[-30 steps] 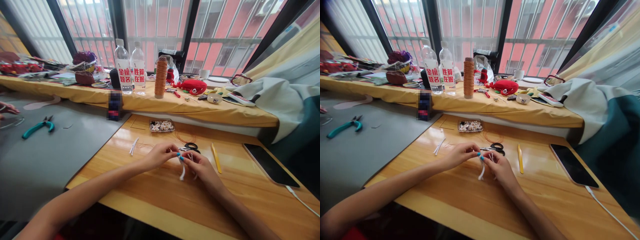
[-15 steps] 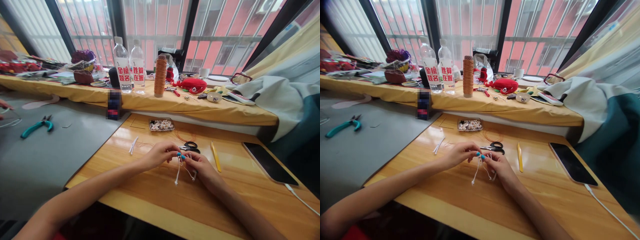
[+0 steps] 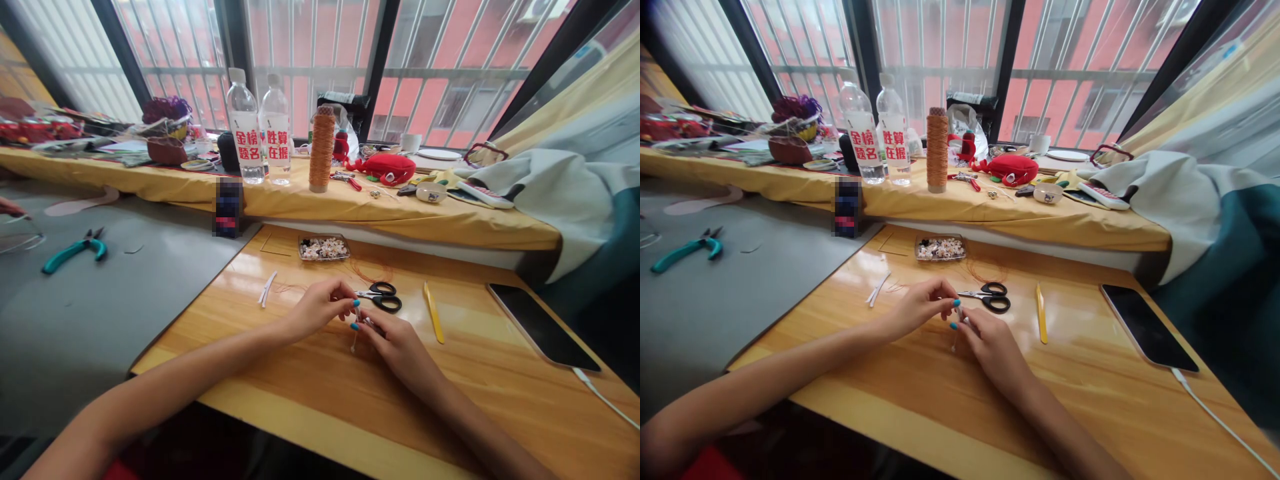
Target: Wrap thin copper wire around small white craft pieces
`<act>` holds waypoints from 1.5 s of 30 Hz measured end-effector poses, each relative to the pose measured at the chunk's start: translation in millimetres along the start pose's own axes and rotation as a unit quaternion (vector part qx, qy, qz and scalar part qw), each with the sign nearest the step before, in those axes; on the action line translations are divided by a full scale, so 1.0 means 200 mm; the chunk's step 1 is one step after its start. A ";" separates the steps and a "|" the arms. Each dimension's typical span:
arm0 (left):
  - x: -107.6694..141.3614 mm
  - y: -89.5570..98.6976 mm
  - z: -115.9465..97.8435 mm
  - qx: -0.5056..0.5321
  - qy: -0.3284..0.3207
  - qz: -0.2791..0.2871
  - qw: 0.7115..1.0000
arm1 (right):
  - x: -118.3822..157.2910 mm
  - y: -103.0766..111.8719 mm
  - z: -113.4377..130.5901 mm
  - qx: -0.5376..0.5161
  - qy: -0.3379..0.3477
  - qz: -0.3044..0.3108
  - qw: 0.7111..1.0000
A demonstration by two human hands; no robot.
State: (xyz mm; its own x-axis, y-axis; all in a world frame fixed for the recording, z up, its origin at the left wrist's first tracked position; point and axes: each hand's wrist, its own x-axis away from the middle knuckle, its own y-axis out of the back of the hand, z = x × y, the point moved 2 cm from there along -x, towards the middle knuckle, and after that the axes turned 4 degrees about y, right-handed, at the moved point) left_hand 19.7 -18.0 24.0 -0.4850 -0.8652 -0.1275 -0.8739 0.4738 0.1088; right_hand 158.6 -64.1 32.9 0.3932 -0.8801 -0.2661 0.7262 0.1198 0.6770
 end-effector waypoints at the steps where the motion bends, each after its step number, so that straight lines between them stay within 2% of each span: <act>1: 0.00 0.00 0.01 0.004 -0.001 0.001 1.000 | 0.00 -0.01 0.00 0.017 0.003 0.000 1.000; 5: 0.00 -0.01 0.03 -0.003 -0.008 0.015 1.000 | 0.00 -0.02 0.00 0.060 -0.011 -0.005 0.998; 9: -0.01 0.00 0.01 -0.075 -0.044 0.025 0.996 | 0.01 -0.01 0.00 0.038 -0.024 -0.010 0.999; 11: -0.01 0.01 -0.02 -0.150 -0.087 0.026 0.985 | 0.01 0.00 0.00 0.018 -0.035 -0.008 0.999; 14: 0.01 0.00 -0.05 -0.261 -0.149 0.045 0.953 | 0.01 0.02 -0.01 0.015 -0.064 -0.007 0.998; 18: 0.00 0.01 -0.06 -0.333 -0.153 0.075 0.927 | 0.00 0.03 -0.03 0.009 -0.096 -0.011 0.995; 21: -0.05 0.11 -0.08 -0.368 -0.135 0.038 0.919 | -0.02 0.04 -0.09 -0.066 -0.155 -0.045 0.985; 23: -0.09 0.22 -0.08 -0.395 -0.114 -0.035 0.911 | -0.02 0.05 -0.15 -0.154 -0.220 -0.063 0.961; 25: -0.13 0.34 -0.07 -0.446 -0.103 -0.095 0.884 | -0.02 0.06 -0.20 -0.255 -0.263 -0.071 0.928; 27: -0.15 0.45 -0.04 -0.502 -0.092 -0.102 0.854 | -0.02 0.06 -0.21 -0.326 -0.271 -0.077 0.902; 29: -0.16 0.54 -0.01 -0.537 -0.108 -0.106 0.830 | -0.02 0.07 -0.20 -0.365 -0.267 -0.086 0.888; 33: -0.14 0.63 0.00 -0.542 -0.163 -0.195 0.801 | -0.02 0.09 -0.18 -0.409 -0.294 -0.142 0.852; 36: -0.13 0.60 -0.03 -0.540 -0.174 -0.221 0.793 | -0.02 0.13 -0.19 -0.424 -0.292 -0.175 0.840; 39: -0.15 0.48 -0.04 -0.552 -0.195 -0.195 0.787 | -0.01 0.18 -0.20 -0.445 -0.278 -0.187 0.830; 40: -0.17 0.42 -0.04 -0.560 -0.205 -0.173 0.784 | -0.01 0.20 -0.21 -0.458 -0.271 -0.190 0.825; 43: -0.27 0.25 -0.01 -0.637 -0.246 -0.045 0.730 | -0.01 0.23 -0.24 -0.496 -0.256 -0.201 0.805; 45: -0.35 0.15 0.01 -0.659 -0.253 0.004 0.708 | 0.00 0.25 -0.26 -0.505 -0.254 -0.222 0.794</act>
State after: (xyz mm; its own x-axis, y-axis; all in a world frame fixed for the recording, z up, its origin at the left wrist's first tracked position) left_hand 27.6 56.8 34.6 -0.7312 -0.5352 -0.4231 -0.2422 -0.3761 0.8944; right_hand 224.3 -33.5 31.5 -0.1200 -0.9797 0.1607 0.9127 -0.1725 -0.3705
